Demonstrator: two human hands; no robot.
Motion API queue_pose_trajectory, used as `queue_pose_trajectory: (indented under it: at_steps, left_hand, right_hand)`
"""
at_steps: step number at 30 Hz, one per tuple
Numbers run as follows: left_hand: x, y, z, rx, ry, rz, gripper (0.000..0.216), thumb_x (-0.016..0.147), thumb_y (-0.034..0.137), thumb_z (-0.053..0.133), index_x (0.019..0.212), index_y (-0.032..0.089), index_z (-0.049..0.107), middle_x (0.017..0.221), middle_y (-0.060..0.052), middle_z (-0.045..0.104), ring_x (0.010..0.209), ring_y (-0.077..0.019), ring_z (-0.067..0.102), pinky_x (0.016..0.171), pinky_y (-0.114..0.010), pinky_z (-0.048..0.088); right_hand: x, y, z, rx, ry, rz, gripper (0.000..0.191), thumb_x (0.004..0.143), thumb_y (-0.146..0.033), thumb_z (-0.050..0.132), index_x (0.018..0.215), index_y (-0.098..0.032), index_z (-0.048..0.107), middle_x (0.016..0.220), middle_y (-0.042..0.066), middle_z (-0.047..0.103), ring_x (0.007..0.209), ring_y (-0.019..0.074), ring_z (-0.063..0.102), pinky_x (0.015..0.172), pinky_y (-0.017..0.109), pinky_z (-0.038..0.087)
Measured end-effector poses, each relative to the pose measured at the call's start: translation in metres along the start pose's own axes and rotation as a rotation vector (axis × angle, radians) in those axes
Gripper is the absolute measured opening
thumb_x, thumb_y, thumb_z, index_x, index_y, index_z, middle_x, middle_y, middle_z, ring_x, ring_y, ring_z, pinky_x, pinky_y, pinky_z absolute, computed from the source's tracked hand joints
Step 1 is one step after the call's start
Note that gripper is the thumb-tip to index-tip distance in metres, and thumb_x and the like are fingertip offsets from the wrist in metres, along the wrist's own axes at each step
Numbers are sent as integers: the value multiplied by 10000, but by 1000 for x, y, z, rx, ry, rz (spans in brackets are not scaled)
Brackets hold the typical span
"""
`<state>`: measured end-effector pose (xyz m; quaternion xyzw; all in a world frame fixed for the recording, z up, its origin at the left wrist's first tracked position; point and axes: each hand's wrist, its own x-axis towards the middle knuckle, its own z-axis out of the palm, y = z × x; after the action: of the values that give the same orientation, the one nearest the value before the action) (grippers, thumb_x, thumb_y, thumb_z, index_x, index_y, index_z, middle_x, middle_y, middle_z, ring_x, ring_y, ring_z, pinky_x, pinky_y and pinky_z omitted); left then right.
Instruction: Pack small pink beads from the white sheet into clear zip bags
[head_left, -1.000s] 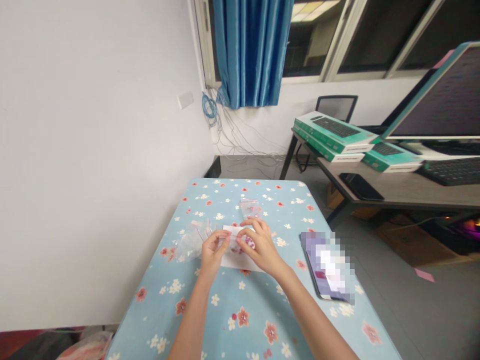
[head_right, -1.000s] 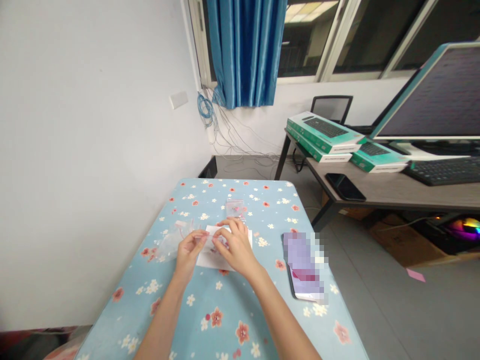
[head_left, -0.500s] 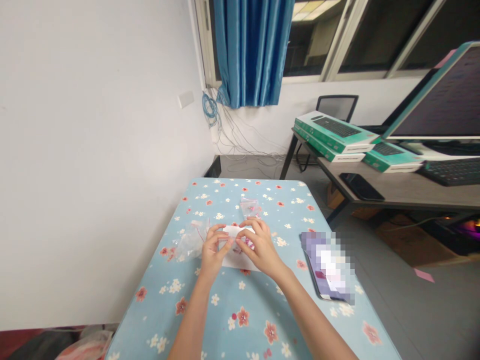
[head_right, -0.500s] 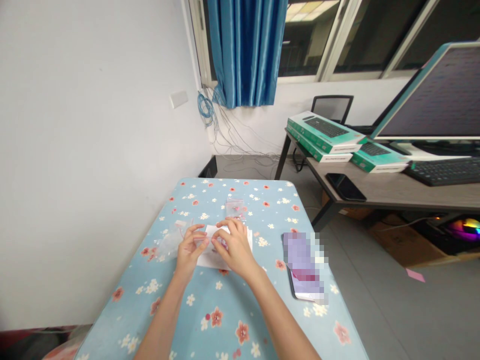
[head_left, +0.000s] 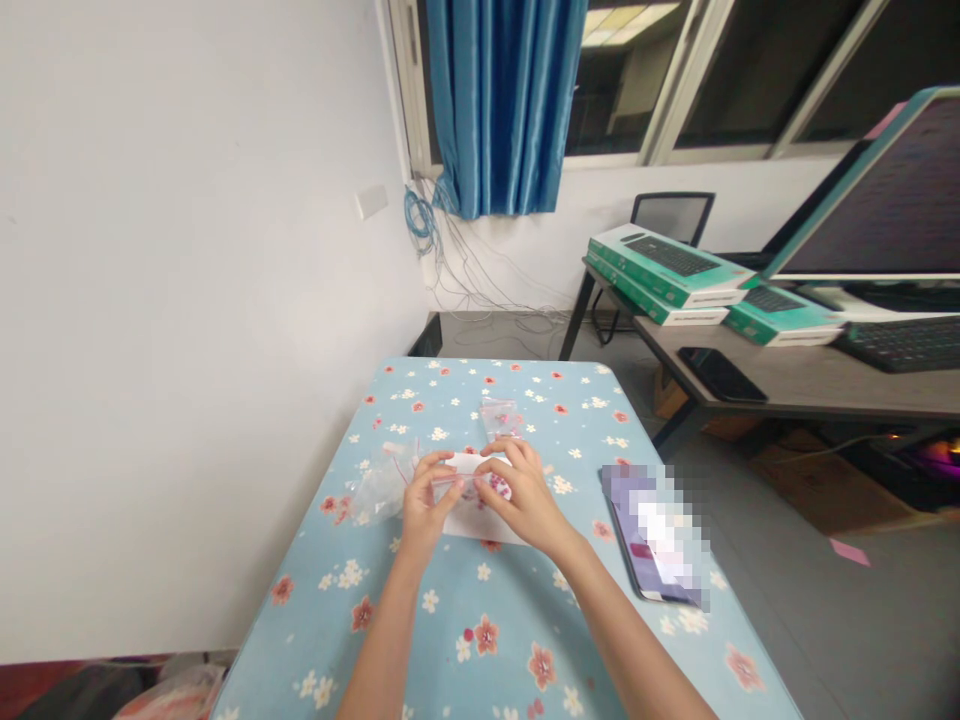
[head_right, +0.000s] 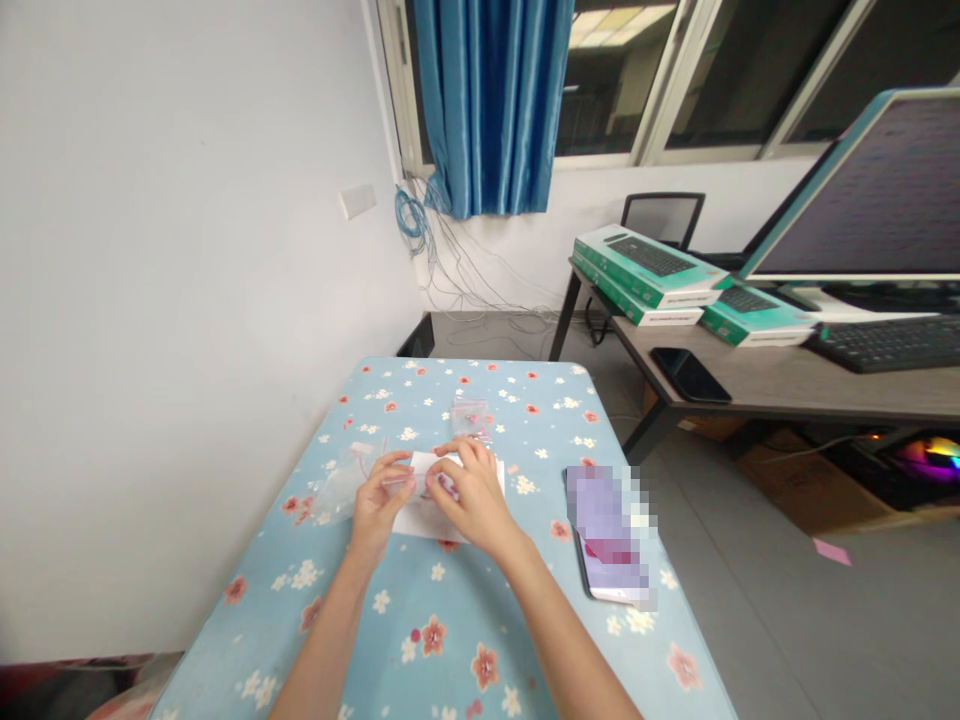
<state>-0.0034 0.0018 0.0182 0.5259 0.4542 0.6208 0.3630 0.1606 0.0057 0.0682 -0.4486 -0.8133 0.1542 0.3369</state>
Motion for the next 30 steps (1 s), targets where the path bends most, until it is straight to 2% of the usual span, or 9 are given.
queue_pose_trajectory:
  at_steps: [5, 11, 14, 19, 24, 30]
  left_hand:
    - [0, 3, 1, 10, -27, -25, 182, 689, 356, 719, 729, 181, 686, 995, -90, 624, 1015, -225, 581, 949, -390, 430]
    - [0, 2, 0, 11, -10, 10, 156, 681, 338, 730, 695, 190, 685, 984, -75, 615, 933, -196, 597, 883, -371, 464]
    - [-1, -1, 0, 7, -6, 18, 158, 685, 337, 731, 706, 189, 681, 978, -71, 619, 940, -197, 596, 898, -373, 456]
    - [-2, -3, -1, -48, -41, -31, 199, 804, 368, 617, 782, 194, 711, 1033, -86, 623, 1039, -215, 568, 969, -381, 410]
    - [-3, 1, -1, -93, -74, -81, 223, 814, 379, 608, 805, 198, 737, 1060, -91, 630, 1050, -223, 566, 974, -365, 403]
    - [-4, 0, -2, -64, -115, -49, 301, 881, 387, 506, 866, 195, 738, 1092, -91, 628, 1065, -220, 556, 991, -365, 378]
  right_hand:
    - [0, 0, -1, -12, -4, -17, 131, 884, -293, 532, 844, -244, 647, 1132, 56, 570, 1144, 259, 419, 955, 450, 365]
    - [0, -1, 0, -6, 4, -45, 132, 869, -281, 560, 788, -237, 653, 1134, 47, 575, 1156, 264, 407, 974, 462, 346]
    - [0, 0, 1, 6, 9, -37, 136, 875, -291, 551, 804, -239, 655, 1130, 50, 576, 1153, 265, 412, 972, 463, 346]
    - [0, 3, -1, 35, 7, 8, 148, 881, -307, 542, 815, -246, 659, 1129, 50, 572, 1137, 259, 421, 952, 449, 357]
    - [0, 6, -3, 55, -12, 23, 159, 877, -313, 553, 788, -242, 663, 1132, 48, 575, 1152, 261, 411, 959, 449, 345]
    - [0, 12, -4, 81, -21, 22, 188, 875, -332, 556, 770, -227, 671, 1129, 60, 575, 1146, 267, 411, 954, 454, 338]
